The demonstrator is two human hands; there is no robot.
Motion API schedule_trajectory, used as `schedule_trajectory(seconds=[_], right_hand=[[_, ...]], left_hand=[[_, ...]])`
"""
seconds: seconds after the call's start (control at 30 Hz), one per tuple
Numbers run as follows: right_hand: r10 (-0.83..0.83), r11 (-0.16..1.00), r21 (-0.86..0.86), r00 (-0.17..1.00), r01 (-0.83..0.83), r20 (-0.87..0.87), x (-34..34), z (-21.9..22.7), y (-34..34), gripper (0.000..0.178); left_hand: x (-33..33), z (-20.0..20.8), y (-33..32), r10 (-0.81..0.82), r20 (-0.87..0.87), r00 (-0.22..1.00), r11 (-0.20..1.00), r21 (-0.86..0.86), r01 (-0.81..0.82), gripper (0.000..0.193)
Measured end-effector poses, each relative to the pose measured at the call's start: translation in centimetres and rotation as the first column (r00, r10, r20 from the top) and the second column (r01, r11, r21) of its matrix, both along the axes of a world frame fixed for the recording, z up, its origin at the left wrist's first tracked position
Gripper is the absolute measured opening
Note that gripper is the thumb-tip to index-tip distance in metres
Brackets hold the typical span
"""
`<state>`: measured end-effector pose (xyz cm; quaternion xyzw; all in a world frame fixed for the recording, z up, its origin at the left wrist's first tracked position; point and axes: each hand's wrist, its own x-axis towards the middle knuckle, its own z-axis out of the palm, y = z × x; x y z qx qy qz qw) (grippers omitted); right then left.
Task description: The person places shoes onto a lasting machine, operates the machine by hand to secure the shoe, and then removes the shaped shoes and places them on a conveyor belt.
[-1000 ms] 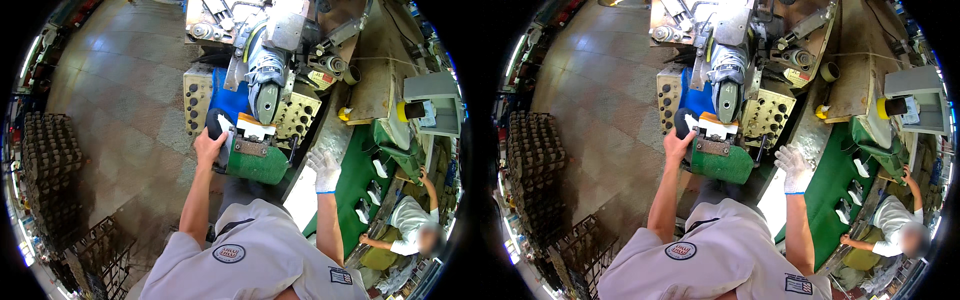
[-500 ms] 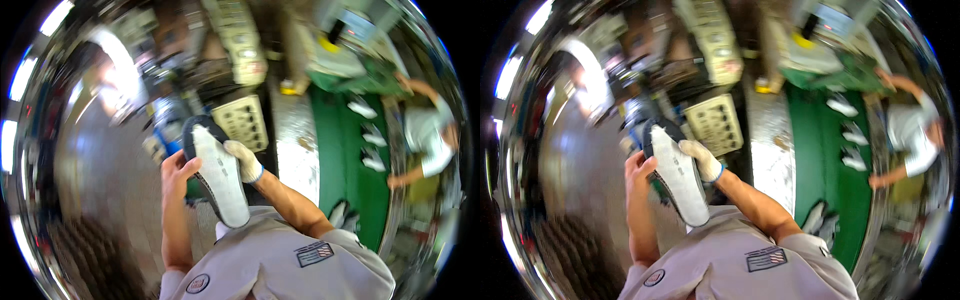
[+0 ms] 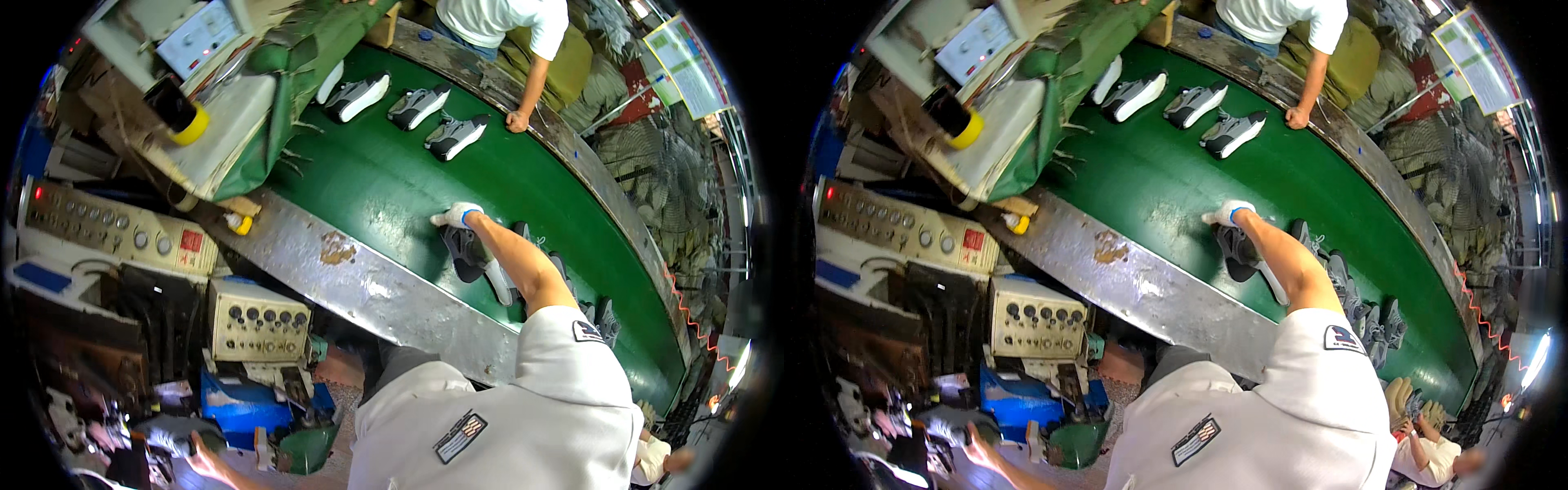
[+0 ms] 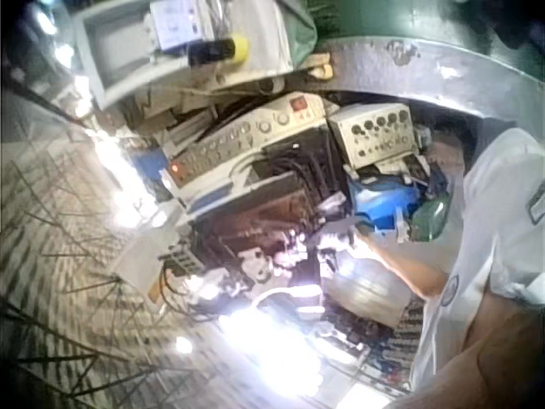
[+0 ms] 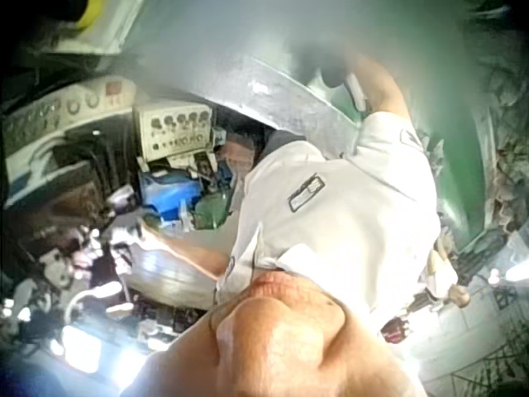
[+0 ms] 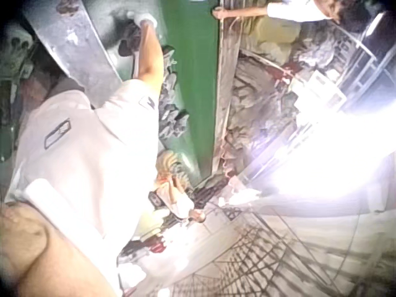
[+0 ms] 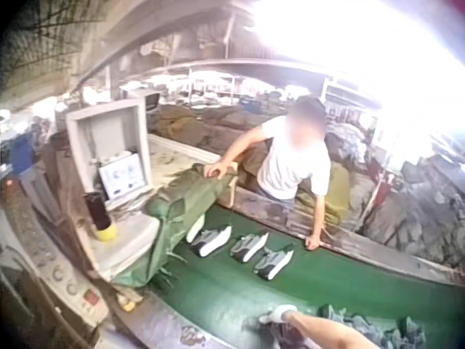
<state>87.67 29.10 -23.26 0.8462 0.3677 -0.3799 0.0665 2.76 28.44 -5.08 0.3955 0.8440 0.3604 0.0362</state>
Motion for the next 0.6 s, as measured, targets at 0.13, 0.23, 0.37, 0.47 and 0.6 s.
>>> schedule_trajectory(seconds=[0.13, 0.23, 0.37, 0.47, 0.6], right_hand=[[-0.569, 0.768, 0.298, 0.818, 0.567, -0.090, 8.1, -7.5, 4.2, 0.087], [-0.735, 0.546, 0.423, 0.656, 0.724, -0.174, 11.9, -13.0, 9.5, 0.100], [-0.856, 0.223, 0.532, 0.425, 0.817, -0.294, 17.2, -17.5, 13.1, 0.116], [-0.868, 0.140, 0.535, 0.363, 0.833, -0.338, 22.4, -19.1, 10.7, 0.109], [-0.478, 0.035, 0.113, 0.116, 0.993, -0.871, 13.9, -14.0, 11.9, 0.043]], left_hand=[[2.8, 2.7, -1.8, -0.175, -0.080, 0.981, 0.981, -0.105, 0.166, 0.039], [3.7, 3.2, -4.8, -0.084, -0.088, 0.993, 0.972, -0.225, 0.062, 0.039], [5.4, 2.8, -5.3, -0.036, -0.078, 0.996, 0.940, -0.340, 0.007, 0.039], [5.5, 0.5, -3.4, -0.071, -0.020, 0.997, 0.921, -0.384, 0.058, 0.039], [5.6, 1.8, -8.6, 0.003, -0.050, 0.999, 0.929, -0.370, -0.022, 0.040]])
